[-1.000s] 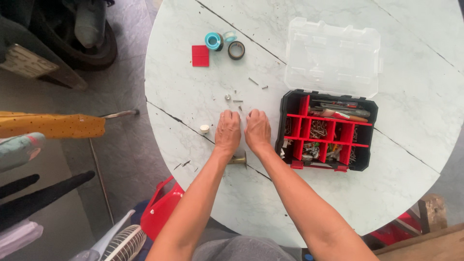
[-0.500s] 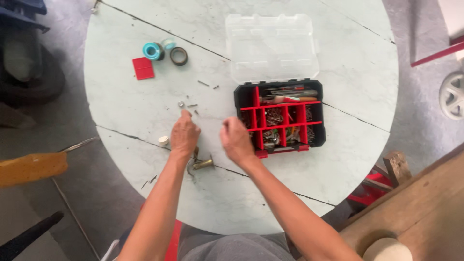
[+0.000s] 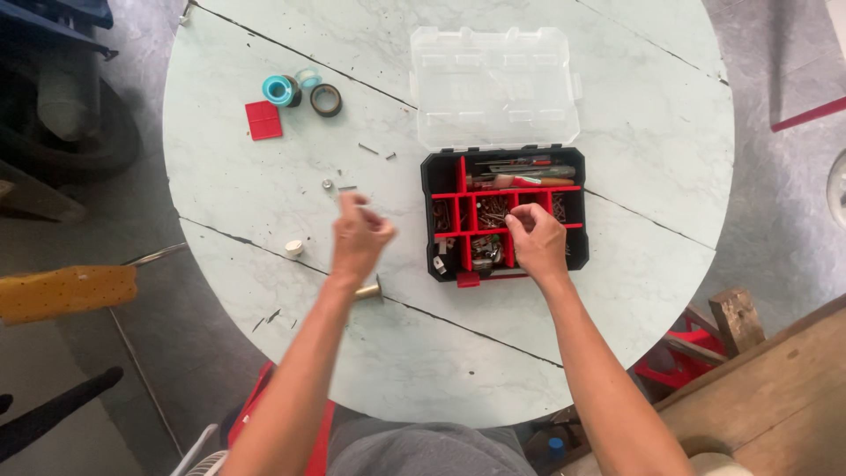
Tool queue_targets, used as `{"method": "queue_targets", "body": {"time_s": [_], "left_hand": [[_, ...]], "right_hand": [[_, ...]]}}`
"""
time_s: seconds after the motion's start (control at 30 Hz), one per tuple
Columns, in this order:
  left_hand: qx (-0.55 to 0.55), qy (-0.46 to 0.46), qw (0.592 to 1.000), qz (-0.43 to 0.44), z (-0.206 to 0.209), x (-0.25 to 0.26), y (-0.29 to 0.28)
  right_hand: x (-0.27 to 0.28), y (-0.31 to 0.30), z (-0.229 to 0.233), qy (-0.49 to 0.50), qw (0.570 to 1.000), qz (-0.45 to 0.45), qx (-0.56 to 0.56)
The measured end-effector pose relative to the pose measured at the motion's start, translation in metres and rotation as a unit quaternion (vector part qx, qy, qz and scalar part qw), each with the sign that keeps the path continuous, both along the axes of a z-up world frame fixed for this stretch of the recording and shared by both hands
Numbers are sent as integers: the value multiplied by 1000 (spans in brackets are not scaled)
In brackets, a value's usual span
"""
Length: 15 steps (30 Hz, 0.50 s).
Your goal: The person sorts small hardware items on a table, then places them into a compartmentalized toolbox along with rolls of tape. The person closes the toolbox, carries it to a kitchen area, and stores it under a counter.
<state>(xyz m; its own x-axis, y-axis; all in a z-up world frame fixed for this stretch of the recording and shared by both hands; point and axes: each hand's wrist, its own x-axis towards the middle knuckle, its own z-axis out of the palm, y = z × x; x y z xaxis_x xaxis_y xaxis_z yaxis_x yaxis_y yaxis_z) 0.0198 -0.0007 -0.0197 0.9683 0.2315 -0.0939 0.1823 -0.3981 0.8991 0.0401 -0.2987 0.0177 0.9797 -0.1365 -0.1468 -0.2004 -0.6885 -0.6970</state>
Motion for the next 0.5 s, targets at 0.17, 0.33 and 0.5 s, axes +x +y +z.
{"method": "queue_targets", "body": {"time_s": [0.17, 0.33, 0.5], "left_hand": [[-120, -72, 987, -84, 25, 20, -123], [60, -134, 976, -161, 12, 31, -175], [132, -173, 956, -199, 0, 13, -178]], "right_hand": [[-4, -14, 5, -5, 1000, -15, -19], [-6, -16, 20, 6, 999, -46, 12], [3, -9, 40, 0, 999, -46, 23]]}}
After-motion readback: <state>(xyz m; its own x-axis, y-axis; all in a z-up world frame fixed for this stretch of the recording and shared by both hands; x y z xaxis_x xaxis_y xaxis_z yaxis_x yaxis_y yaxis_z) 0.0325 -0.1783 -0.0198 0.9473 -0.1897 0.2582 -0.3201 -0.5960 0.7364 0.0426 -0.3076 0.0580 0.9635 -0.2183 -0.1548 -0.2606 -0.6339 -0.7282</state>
